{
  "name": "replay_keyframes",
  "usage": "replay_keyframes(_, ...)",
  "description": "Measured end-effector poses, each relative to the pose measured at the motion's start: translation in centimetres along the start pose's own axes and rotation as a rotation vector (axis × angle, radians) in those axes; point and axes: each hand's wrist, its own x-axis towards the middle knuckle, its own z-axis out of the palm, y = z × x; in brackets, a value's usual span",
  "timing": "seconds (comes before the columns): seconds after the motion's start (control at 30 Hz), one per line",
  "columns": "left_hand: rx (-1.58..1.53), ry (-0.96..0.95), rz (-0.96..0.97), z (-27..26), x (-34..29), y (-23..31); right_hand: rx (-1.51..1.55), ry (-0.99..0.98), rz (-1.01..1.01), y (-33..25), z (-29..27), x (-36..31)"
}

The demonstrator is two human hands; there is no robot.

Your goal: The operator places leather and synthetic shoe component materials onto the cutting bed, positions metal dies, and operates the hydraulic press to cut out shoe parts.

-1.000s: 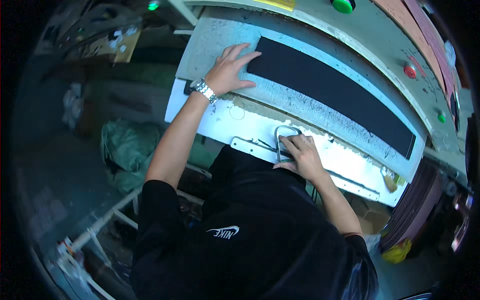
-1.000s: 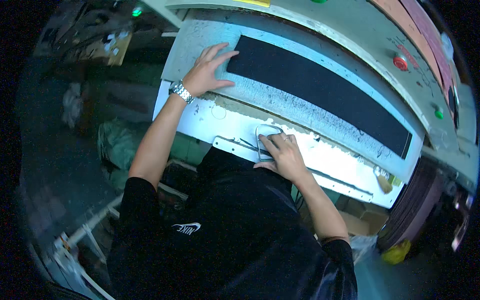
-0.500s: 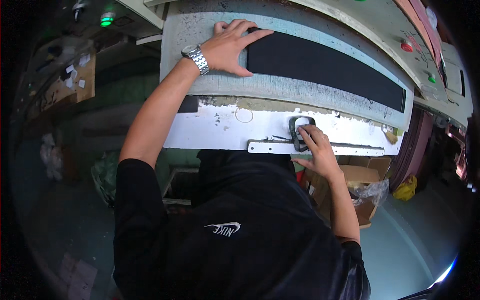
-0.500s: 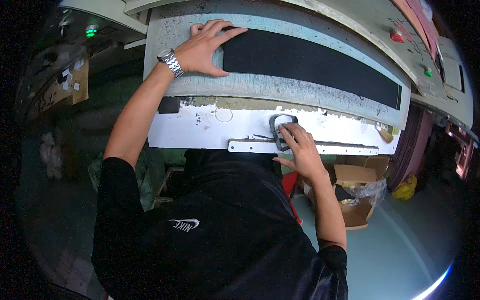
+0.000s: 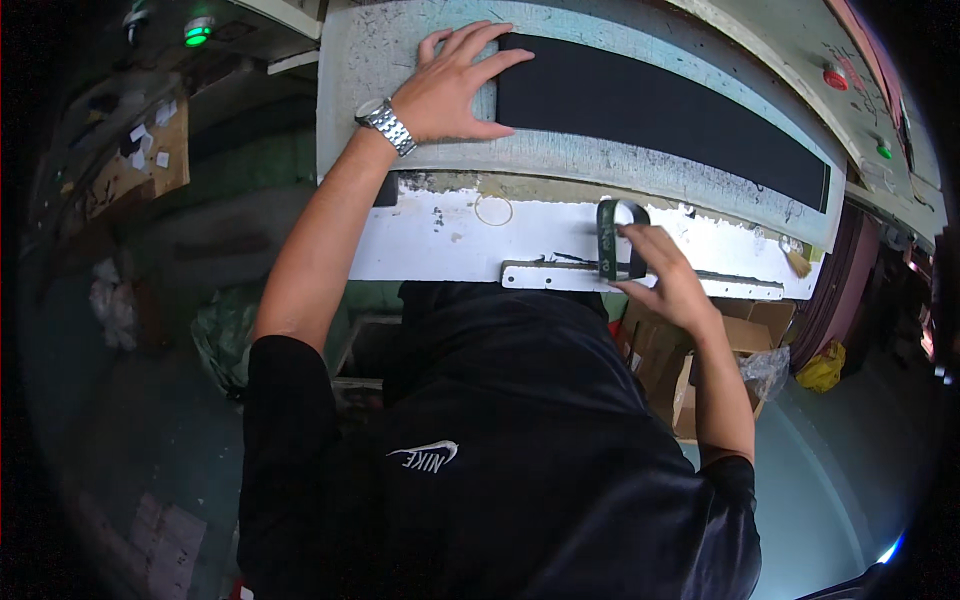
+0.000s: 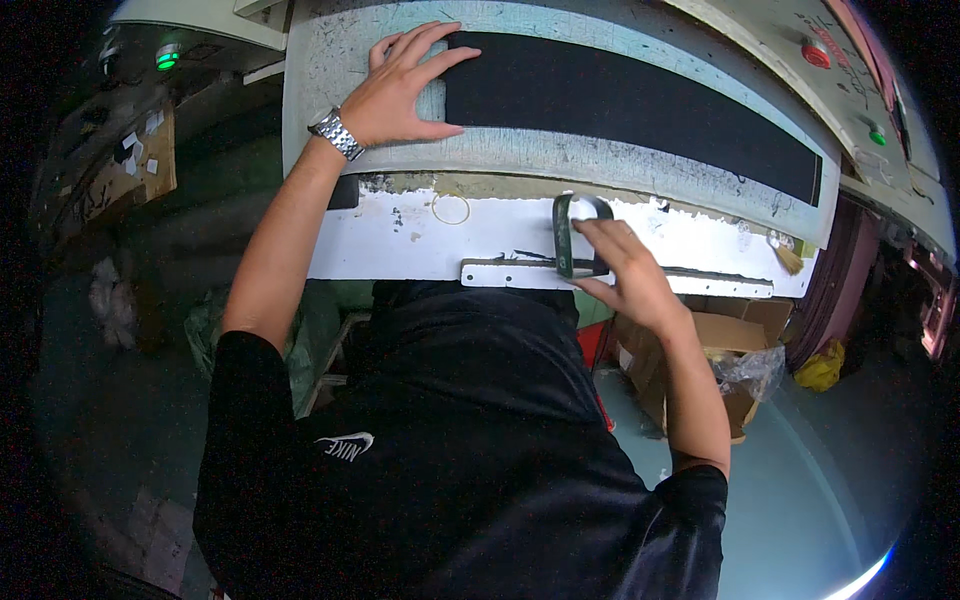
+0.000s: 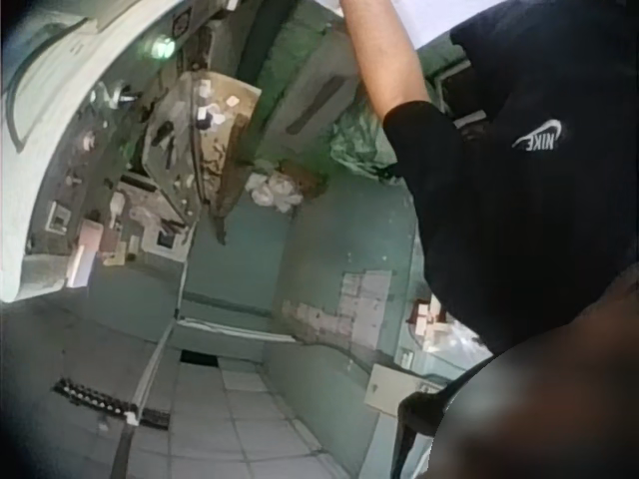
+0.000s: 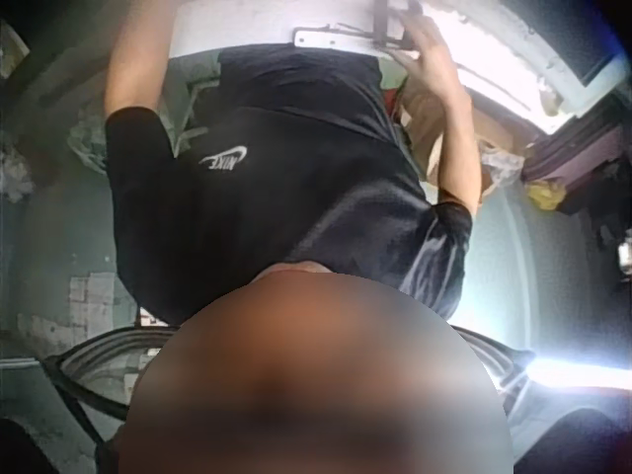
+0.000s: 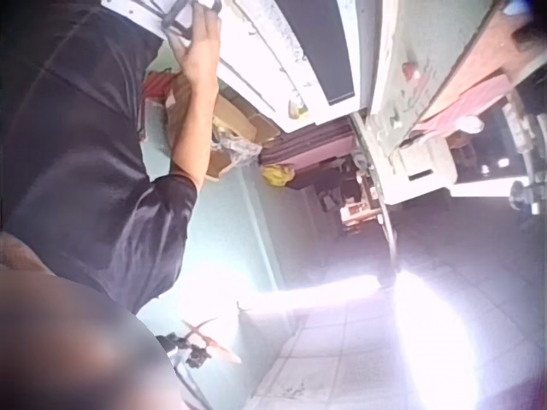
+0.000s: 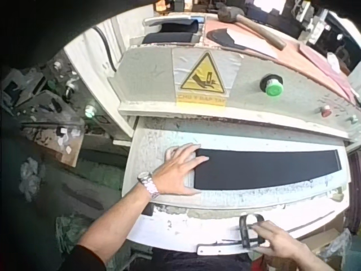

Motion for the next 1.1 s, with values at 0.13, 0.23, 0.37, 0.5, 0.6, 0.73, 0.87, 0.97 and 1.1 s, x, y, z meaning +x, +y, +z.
replay_keyframes(0.13, -0.019, 0.060, -0.054, -0.2, -1.7, 1.7, -0.001, 0.174, -0.096, -2.4, -3.0, 4.0)
replay_keyframes(0.23, -0.068, 0.083, -0.141, -0.4, -3.3, 3.9, -0.146, 0.311, -0.189, -2.4, -3.6, 8.6)
replay_keyframes(0.37, -0.211, 0.191, -0.241, -3.5, -5.7, 8.4, -0.330, 0.423, -0.262, 1.0, -2.6, 15.1)
replay_keyframes(0.5, -0.439, 0.096, -0.337, -5.4, -11.0, 12.1, -0.260, 0.276, -0.137, -1.1, -4.4, 13.8)
replay_keyframes(0.6, -0.593, -0.164, -0.466, -6.9, -16.7, 14.1, -0.275, 0.354, -0.149, -0.9, -3.1, 4.5)
replay_keyframes(0.73, -0.776, -0.534, -0.931, -6.9, -22.5, 14.9, 0.368, -0.210, 0.103, -3.8, -0.7, -8.7)
replay_keyframes(0.87, -0.704, -0.495, -0.548, -5.3, -39.2, 13.5, 0.660, -0.244, 0.526, -6.9, 2.4, -16.8)
replay_keyframes(0.97, -0.707, -0.532, -0.545, -5.7, -40.5, 13.1, 0.768, -0.535, 0.760, -7.9, 4.3, -19.4)
replay_keyframes(1.1, -0.723, -0.592, -0.540, -6.4, -41.5, 11.6, 0.811, -0.776, 0.534, -7.6, 10.7, -26.1)
